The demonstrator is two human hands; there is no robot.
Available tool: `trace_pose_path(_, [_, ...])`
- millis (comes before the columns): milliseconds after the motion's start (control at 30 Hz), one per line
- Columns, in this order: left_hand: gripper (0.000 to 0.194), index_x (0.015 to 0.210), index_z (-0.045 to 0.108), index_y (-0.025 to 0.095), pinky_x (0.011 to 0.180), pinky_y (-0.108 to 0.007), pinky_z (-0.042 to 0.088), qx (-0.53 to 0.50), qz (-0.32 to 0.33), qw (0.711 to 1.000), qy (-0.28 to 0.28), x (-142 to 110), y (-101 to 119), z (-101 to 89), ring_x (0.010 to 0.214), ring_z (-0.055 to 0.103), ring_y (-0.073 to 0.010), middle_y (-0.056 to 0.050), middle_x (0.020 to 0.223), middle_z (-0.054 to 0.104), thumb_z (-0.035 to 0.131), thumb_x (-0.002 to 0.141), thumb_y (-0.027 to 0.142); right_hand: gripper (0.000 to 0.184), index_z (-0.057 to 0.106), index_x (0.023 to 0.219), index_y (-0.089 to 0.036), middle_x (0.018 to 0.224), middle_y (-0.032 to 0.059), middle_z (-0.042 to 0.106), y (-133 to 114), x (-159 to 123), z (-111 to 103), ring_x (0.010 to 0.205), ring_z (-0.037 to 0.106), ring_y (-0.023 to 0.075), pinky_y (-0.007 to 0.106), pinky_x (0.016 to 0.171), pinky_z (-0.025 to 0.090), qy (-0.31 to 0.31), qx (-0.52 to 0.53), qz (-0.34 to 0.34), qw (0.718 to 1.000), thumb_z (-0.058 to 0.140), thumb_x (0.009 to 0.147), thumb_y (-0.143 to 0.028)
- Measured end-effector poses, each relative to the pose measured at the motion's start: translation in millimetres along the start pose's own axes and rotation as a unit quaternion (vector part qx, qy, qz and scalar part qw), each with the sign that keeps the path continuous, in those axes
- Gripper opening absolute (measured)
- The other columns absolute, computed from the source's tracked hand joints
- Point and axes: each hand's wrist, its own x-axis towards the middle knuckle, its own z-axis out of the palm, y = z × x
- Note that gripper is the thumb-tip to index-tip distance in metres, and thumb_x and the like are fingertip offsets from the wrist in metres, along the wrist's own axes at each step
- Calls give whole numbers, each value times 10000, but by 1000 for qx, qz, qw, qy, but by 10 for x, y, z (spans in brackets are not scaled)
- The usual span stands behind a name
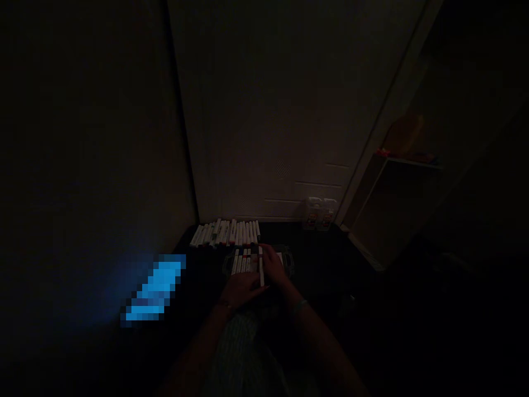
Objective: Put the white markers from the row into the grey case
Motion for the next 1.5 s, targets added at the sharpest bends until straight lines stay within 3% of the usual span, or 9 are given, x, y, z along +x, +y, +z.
trace_pose_path(133, [370, 878, 582, 221, 686, -259, 414, -19, 6, 1000, 15, -2, 30, -57, 767, 561, -151, -15, 860, 634, 444, 773, 549, 319, 525, 1119, -234, 824, -13, 628, 32, -29, 35, 712, 572, 124, 233, 656, 447, -7, -29, -2, 1000, 363, 846, -266])
trace_pose_path(267, [508, 1048, 542, 221, 802, -313, 421, -20, 2, 999, 39, 3, 14, -65, 911, 553, -197, -49, 1038, 611, 510, 704, 593, 319, 530, 1106, -229, 833, -12, 625, 32, -46, 37, 721, 572, 124, 231, 656, 446, -7, -12, -13, 1000, 365, 833, -249])
trace_pose_path(433, [573, 1091, 534, 220, 885, -336, 405, -33, -25, 997, 68, 4, -31, -13, 1020, 526, -214, -59, 1130, 582, 541, 669, 607, 330, 512, 1119, -206, 761, -9, 619, 4, -20, -1, 654, 565, 120, 209, 581, 437, 7, 15, 8, 1000, 357, 834, -269])
trace_pose_path(767, [381, 832, 603, 210, 738, -270, 438, -49, -26, 997, 53, 24, -63, 29, 813, 565, -152, -22, 878, 621, 445, 778, 552, 289, 538, 1075, -248, 843, -6, 633, 7, 126, -81, 729, 575, 126, 217, 665, 400, 24, -128, -16, 991, 335, 877, -301])
trace_pose_path(900, [385, 860, 600, 211, 736, -265, 434, -52, -12, 998, 44, 16, -40, 0, 822, 563, -156, -23, 889, 621, 464, 764, 558, 312, 517, 1151, -240, 954, 57, 630, -7, 25, -15, 870, 559, 172, 288, 834, 327, -6, -298, -76, 952, 406, 860, -243])
trace_pose_path(1000, [415, 927, 592, 217, 755, -276, 430, -57, -3, 998, 40, 10, -13, -21, 846, 559, -166, -26, 920, 622, 482, 744, 572, 310, 529, 1139, -221, 980, 86, 620, -4, -9, 15, 937, 526, 202, 329, 883, 275, -23, -366, -99, 925, 415, 850, -209])
trace_pose_path(1100, [452, 977, 579, 220, 760, -282, 428, -59, -2, 997, 44, 11, -3, -17, 855, 557, -171, -28, 948, 618, 500, 723, 586, 293, 531, 1116, -210, 994, 77, 609, 34, 1, 7, 940, 516, 197, 312, 861, 289, -29, -364, -85, 927, 412, 849, -200])
trace_pose_path(1233, [431, 876, 588, 207, 740, -282, 426, -52, -1, 998, 40, 17, -9, 0, 823, 551, -167, -25, 894, 615, 509, 709, 596, 285, 524, 1107, -208, 1004, 56, 600, 90, 39, -20, 923, 519, 168, 263, 812, 321, -22, -318, -58, 946, 371, 866, -199])
trace_pose_path(1500, [436, 769, 561, 200, 710, -277, 410, -17, -3, 999, 46, 10, -19, -3, 782, 528, -161, -22, 828, 592, 481, 708, 624, 241, 558, 1003, -210, 909, 29, 613, 161, 92, -26, 866, 533, 143, 235, 781, 337, 13, -284, -26, 958, 371, 856, -172])
